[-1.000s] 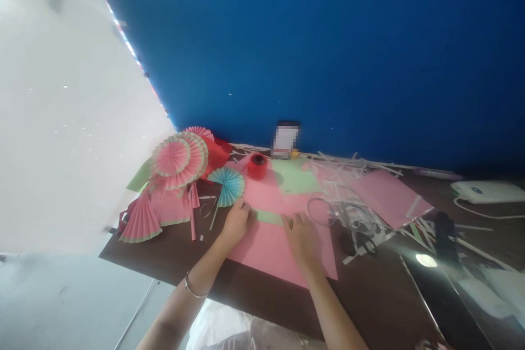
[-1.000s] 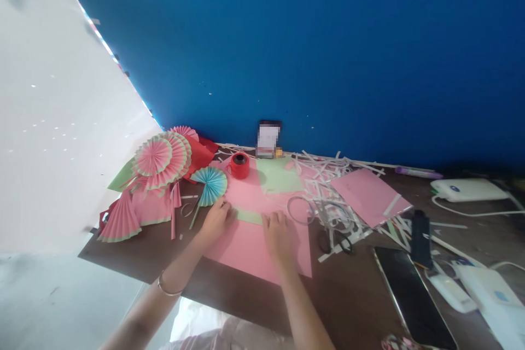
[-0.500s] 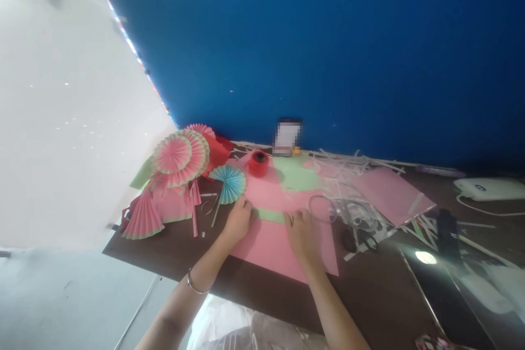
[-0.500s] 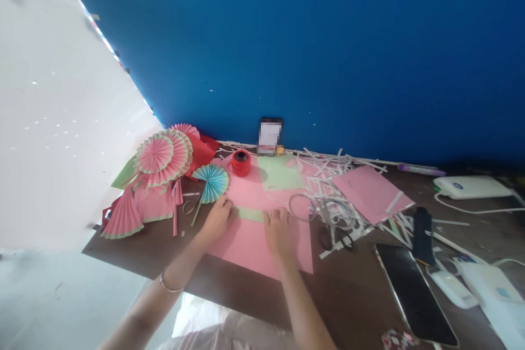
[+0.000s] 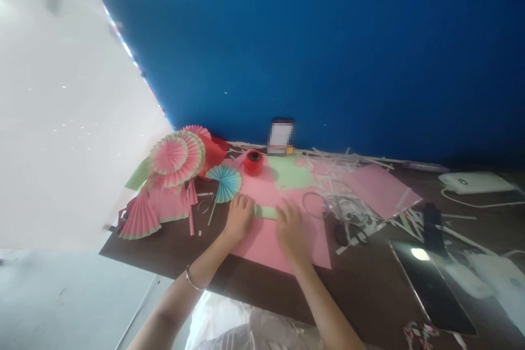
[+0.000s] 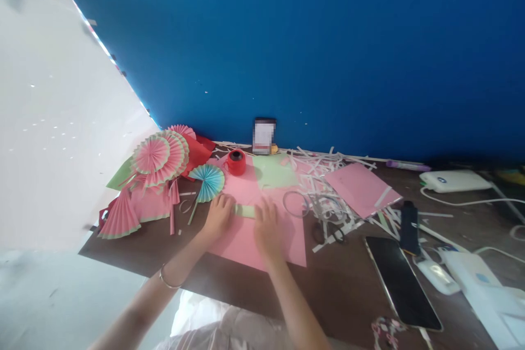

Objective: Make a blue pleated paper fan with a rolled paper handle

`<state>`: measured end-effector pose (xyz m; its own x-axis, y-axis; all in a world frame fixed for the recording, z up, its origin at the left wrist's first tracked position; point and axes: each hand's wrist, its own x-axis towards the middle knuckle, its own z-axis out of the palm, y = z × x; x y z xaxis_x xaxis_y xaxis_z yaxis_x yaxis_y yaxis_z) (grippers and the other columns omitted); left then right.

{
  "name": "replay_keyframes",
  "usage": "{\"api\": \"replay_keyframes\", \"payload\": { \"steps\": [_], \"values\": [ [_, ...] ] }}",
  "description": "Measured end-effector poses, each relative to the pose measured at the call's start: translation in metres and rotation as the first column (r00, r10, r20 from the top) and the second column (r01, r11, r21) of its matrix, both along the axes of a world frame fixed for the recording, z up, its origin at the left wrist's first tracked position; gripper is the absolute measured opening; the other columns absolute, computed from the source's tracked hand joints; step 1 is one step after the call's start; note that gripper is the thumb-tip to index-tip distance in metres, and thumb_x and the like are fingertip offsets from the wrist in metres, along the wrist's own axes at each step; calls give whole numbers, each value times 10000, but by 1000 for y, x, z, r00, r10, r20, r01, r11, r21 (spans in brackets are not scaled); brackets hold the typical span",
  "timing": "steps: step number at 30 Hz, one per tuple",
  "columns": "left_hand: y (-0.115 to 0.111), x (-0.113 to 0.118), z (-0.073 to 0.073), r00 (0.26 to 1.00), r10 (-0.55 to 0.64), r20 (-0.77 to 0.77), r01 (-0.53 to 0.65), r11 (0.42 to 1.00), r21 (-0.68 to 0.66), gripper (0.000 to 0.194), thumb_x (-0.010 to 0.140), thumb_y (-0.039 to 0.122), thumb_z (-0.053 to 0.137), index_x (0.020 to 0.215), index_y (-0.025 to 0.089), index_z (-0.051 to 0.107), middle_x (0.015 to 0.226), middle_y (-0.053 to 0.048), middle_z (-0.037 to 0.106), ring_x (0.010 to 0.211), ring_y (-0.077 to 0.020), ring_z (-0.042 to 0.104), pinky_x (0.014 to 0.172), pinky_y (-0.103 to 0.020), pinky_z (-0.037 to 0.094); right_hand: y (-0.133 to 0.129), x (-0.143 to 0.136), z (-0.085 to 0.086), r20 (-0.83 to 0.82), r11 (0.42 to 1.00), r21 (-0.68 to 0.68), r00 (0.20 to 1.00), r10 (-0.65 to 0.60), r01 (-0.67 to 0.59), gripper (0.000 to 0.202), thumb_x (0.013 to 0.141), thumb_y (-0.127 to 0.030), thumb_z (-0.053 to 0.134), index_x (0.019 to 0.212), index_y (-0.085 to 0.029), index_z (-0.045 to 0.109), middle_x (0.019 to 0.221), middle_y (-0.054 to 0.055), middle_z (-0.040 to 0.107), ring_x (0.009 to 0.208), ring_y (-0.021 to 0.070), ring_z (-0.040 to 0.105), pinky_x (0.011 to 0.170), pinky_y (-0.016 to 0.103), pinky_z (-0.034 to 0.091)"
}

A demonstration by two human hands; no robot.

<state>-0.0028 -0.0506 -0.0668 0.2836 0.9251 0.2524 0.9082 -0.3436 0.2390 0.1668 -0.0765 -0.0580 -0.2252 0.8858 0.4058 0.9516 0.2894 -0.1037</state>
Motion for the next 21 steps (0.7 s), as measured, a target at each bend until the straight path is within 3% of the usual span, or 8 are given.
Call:
{"api": "replay_keyframes", "payload": {
  "steps": [3, 7, 12, 14, 18, 21],
  "values": [
    [4, -2, -2, 999, 24, 42, -25, 1000, 14, 169, 869, 157, 427, 994, 148, 540, 997, -102, 565, 1040, -236, 479, 864, -396, 424, -12, -19, -6, -16, 965, -82, 968, 249, -249, 374, 884, -144, 350, 1200, -119, 548, 1259, 130, 554, 1211, 249, 443, 1022, 430, 322],
    [-1, -9, 2, 998, -31, 62, 27, 998, 52, 159, 862, 170, 458, 960, 157, 582, 1024, -98, 587, 1020, -226, 513, 889, -402, 424, -19, -28, -21, -89, 956, -136, 965, 248, -258, 415, 907, -226, 336, 1248, -78, 521, 1283, 157, 532, 1206, 245, 466, 1005, 412, 374],
    [-5, -21, 4, 951, -294, 91, 296, 955, -5, 247, 853, 166, 495, 1072, 220, 596, 1092, -56, 623, 1076, -183, 525, 975, -386, 382, -10, -16, -22, -124, 937, -136, 944, 305, -320, 419, 902, -164, 312, 1270, -115, 507, 1273, 128, 548, 1180, 219, 499, 995, 404, 395],
    [-2, -25, 1, 933, -348, 95, 353, 935, -43, 275, 836, 135, 516, 1087, 216, 595, 1082, -48, 639, 1071, -171, 538, 956, -352, 405, -5, -11, -18, -97, 931, -142, 941, 325, -336, 399, 901, -148, 326, 1240, -144, 536, 1224, 117, 589, 1137, 222, 534, 965, 406, 418],
    [2, -27, -2, 930, -365, 42, 367, 929, -48, 257, 833, 138, 531, 1075, 191, 596, 1064, -59, 647, 1049, -177, 557, 925, -335, 426, 3, -5, -13, -36, 910, -170, 925, 379, -379, 395, 882, -103, 334, 1189, -161, 576, 1158, 108, 631, 1085, 221, 571, 942, 406, 438],
    [-4, -22, 0, 940, -341, -17, 340, 940, -22, 246, 841, 148, 524, 1079, 175, 582, 1086, -81, 633, 1061, -200, 554, 956, -369, 398, 3, -4, -18, -16, 902, -147, 913, 408, -406, 406, 887, -101, 305, 1192, -120, 573, 1179, 125, 616, 1110, 216, 556, 978, 401, 421]
  ]
}}
